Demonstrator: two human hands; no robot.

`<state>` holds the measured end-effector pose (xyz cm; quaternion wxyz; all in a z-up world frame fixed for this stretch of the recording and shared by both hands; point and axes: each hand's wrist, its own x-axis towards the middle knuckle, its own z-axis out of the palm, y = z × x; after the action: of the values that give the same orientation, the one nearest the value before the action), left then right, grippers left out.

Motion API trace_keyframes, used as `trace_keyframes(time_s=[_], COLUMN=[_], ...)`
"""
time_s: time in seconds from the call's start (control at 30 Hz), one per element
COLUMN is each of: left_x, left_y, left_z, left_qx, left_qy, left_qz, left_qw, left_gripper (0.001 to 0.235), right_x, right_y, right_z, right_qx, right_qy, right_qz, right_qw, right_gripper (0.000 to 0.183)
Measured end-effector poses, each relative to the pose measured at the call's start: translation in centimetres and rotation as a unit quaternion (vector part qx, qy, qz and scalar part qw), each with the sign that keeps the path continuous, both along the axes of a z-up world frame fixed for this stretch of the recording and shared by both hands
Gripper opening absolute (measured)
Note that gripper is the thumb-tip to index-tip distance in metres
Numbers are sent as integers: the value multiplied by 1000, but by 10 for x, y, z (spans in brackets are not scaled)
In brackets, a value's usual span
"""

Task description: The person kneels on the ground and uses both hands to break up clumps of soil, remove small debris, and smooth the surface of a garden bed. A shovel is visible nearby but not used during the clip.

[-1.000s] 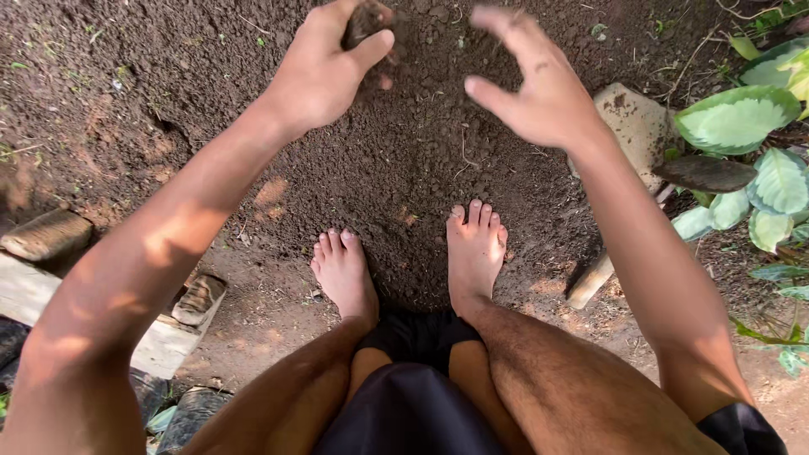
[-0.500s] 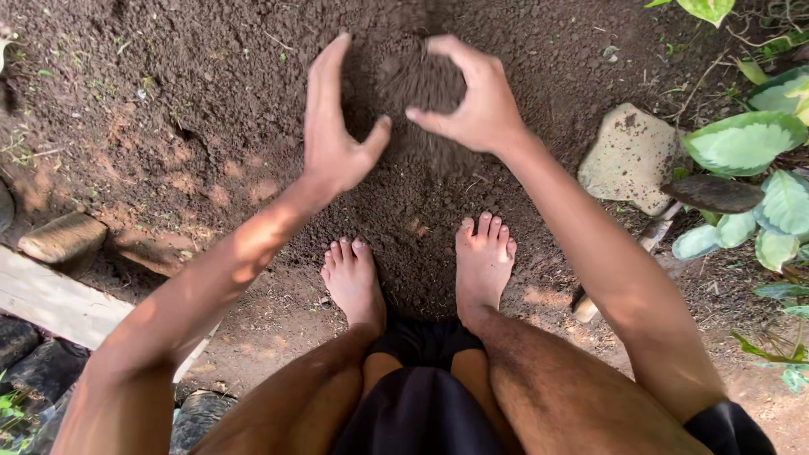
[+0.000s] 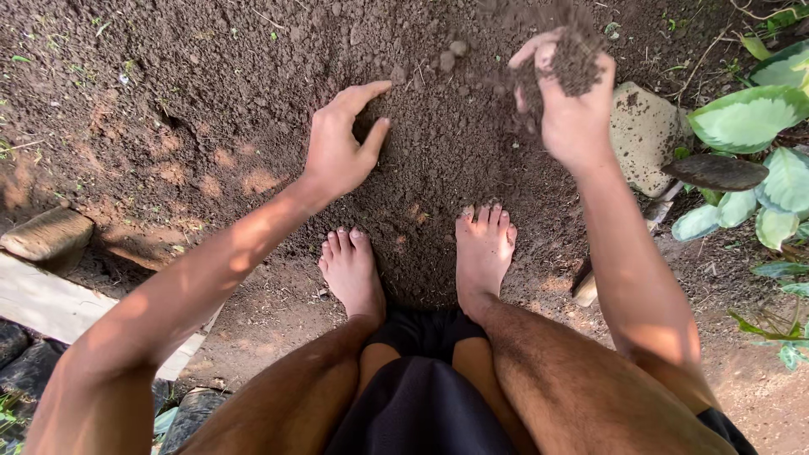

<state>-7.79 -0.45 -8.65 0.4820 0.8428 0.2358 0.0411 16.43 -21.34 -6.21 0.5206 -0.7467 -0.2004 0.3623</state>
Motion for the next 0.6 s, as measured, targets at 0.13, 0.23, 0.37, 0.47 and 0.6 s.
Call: trace_keyframes(time_s=[0.13,0.23,0.37,0.47,0.6], left_x=[-10,-15,-3,9,30], left_y=[-8,-11,-26,-40,-51], left_z=[-8,-13,-24,-28,-16], left_qx=[114,163,94,39,-25], left_qy=[-99,-73,-27,14,11], left_qz=[67,191,269,282,274], left_qw=[986,965,958,959,961], left_gripper=[69,95,111,103,76], right_x=[22,30,2,-31,-50], right_y=[-5,16,56,72,87], right_z=[-2,-17,-44,-52,-41], right_qx=[145,66,-2,10,99], right_qy=[-110,-160,-303,-329,-206], right_qz=[141,173,159,193,219], right_qw=[973,970,940,924,949], right_gripper=[47,74,86,93,70])
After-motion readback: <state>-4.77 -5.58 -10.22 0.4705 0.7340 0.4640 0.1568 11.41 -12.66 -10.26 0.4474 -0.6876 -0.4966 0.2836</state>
